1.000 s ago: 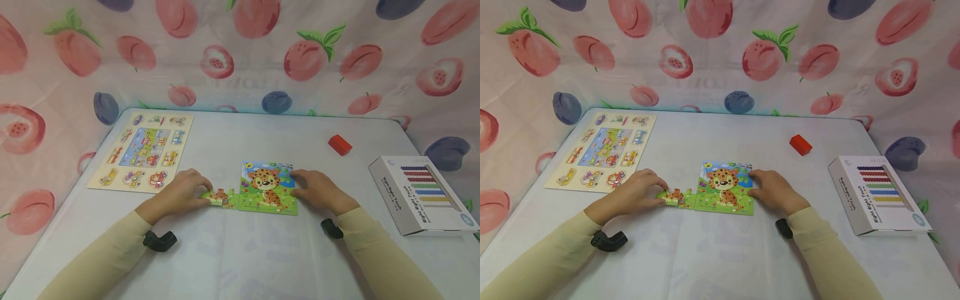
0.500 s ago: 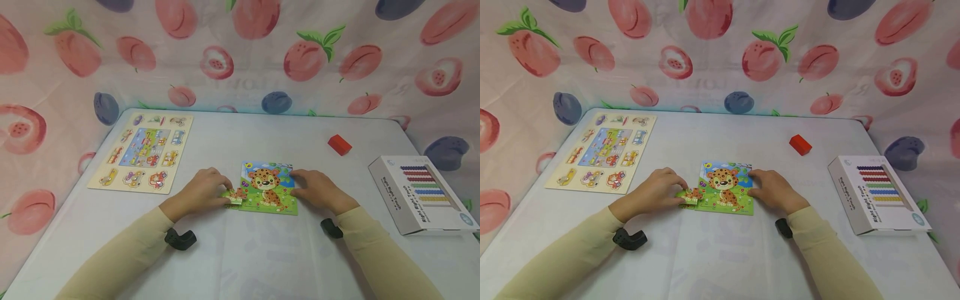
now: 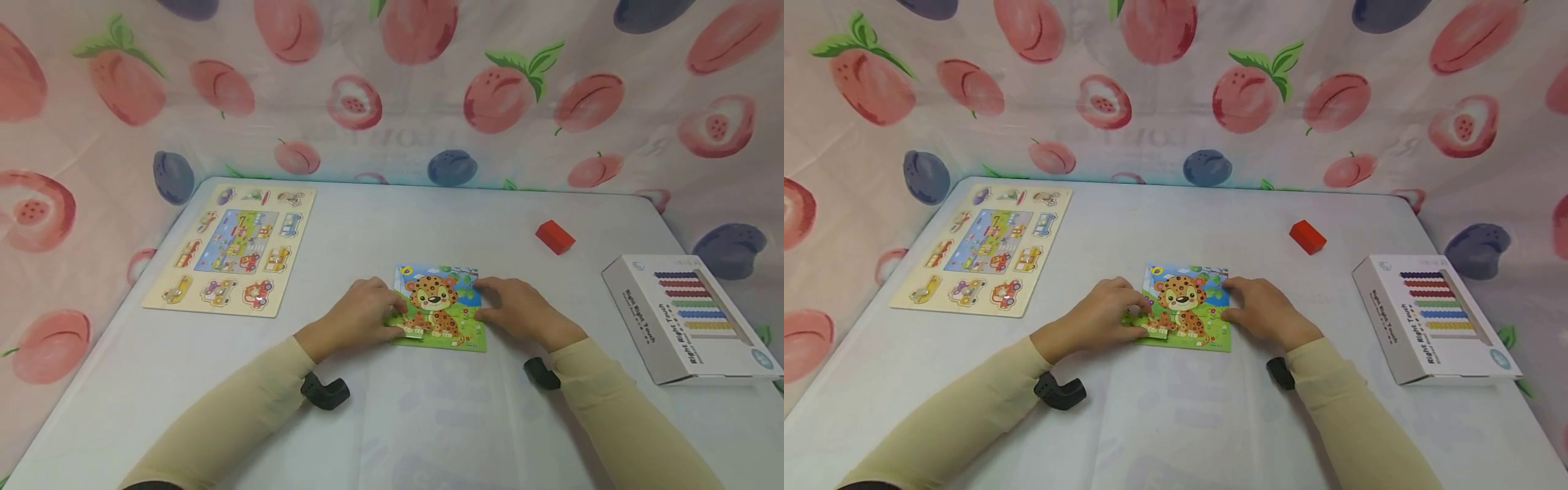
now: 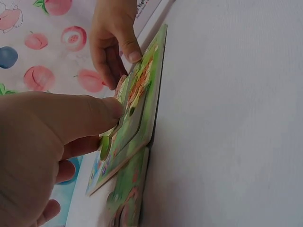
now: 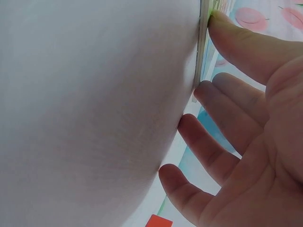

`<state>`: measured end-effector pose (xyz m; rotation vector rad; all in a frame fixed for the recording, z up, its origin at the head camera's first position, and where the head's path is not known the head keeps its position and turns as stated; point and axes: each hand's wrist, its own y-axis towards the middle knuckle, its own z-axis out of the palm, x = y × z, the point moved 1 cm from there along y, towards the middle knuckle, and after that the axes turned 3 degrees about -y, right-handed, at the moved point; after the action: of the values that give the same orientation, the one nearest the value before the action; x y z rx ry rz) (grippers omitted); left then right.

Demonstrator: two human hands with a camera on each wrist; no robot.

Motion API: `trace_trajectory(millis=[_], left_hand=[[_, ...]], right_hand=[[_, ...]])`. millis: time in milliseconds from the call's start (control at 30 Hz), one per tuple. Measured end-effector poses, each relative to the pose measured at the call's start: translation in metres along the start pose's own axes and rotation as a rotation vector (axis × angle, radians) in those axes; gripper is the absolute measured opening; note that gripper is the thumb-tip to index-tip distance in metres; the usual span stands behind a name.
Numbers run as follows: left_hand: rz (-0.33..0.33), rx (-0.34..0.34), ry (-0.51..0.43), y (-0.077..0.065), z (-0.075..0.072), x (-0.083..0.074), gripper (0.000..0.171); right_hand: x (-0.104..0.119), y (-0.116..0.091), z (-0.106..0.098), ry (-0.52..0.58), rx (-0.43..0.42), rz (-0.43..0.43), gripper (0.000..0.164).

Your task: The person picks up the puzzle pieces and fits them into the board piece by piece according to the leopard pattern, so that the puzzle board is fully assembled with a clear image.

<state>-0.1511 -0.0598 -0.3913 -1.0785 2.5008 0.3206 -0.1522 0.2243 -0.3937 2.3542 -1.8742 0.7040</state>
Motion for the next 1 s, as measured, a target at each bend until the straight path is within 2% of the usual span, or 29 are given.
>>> trace_trajectory(millis=[700, 1000], left_hand=[[0.075, 0.005, -0.012, 0.015, 0.019, -0.018, 0.026], [0.045, 0.001, -0.020, 0.021, 0.025, -0.023, 0.031]], right_hand=[[-0.002, 0.000, 0.000, 0.009, -0.005, -0.016, 0.061], [-0.001, 0.000, -0.001, 0.002, 0.000, -0.018, 0.061]])
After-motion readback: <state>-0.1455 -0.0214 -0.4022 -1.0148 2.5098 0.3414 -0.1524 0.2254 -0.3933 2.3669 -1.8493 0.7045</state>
